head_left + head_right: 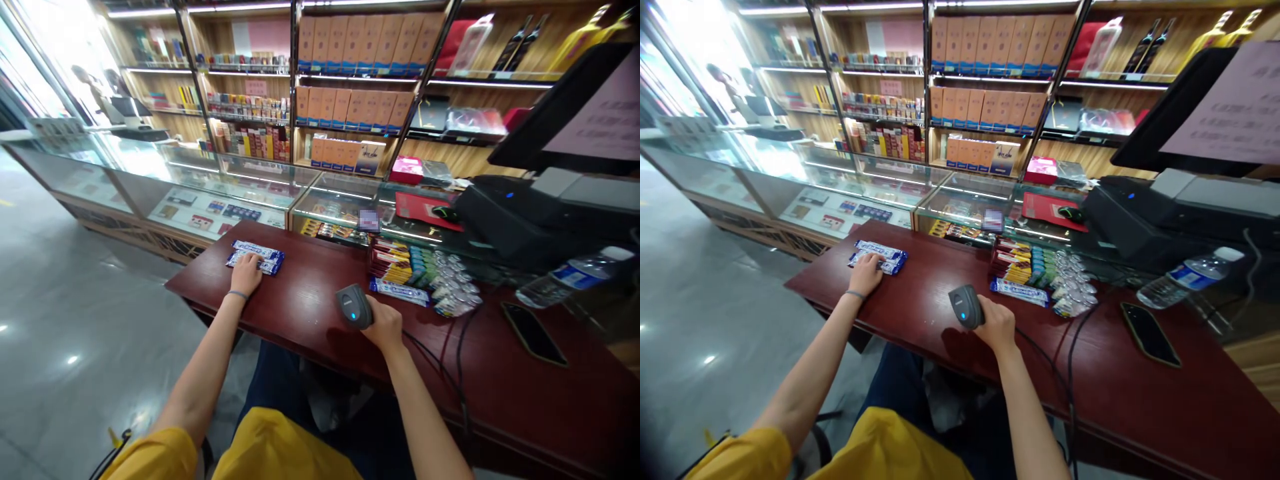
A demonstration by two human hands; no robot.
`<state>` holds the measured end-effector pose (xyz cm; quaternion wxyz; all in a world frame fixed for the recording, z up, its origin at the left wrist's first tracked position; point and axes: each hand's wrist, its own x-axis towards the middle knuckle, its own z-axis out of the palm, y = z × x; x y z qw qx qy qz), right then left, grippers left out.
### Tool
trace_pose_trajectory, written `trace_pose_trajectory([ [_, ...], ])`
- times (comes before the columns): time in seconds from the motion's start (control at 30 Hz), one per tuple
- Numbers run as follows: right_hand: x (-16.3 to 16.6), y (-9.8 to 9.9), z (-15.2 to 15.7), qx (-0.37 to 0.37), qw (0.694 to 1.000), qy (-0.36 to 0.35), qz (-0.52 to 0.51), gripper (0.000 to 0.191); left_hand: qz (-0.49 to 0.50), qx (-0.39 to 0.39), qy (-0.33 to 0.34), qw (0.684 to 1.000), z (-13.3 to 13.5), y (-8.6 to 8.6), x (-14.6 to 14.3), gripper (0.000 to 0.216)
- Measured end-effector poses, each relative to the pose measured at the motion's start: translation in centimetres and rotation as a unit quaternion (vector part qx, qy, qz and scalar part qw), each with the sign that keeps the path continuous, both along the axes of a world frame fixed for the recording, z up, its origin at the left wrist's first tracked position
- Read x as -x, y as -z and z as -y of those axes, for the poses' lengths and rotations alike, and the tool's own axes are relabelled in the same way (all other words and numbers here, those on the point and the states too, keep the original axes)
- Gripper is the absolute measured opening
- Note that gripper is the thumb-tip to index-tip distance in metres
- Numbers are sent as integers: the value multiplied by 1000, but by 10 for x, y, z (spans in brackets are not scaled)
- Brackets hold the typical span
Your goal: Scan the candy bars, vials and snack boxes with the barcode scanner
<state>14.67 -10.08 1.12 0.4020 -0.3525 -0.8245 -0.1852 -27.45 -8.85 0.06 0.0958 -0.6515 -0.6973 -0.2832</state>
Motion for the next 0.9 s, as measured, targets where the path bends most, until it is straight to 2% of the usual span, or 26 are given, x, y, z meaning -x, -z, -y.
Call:
trace_pose_trajectory([
  [0.23, 0, -1, 1, 1, 1000, 0, -11, 33, 4, -6, 4, 1000, 3, -4, 0, 22],
  [0.4, 0, -4, 3, 14, 1000, -2, -16, 32, -12, -17, 24, 999, 3, -5, -3, 24],
  [0.53, 0, -6, 4, 13, 1000, 4, -26, 32, -19, -48, 57, 997, 3, -9, -5, 25],
  [0.63, -1, -6, 4, 11, 999, 6, -35, 31, 11, -96, 83, 992, 1, -18, -17, 27],
  [0.73, -2, -5, 3, 15, 999, 4, -44, 33, 106, -141, 111, 978, -7, -29, -45, 26],
  [0.8, -4, -4, 3, 21, 999, 5, -49, 35, 226, -168, 104, 954, -16, -34, -72, 26],
  [0.9, -6, -2, 2, 36, 998, 22, -54, 37, 445, -184, 94, 871, -32, -37, -115, 33],
])
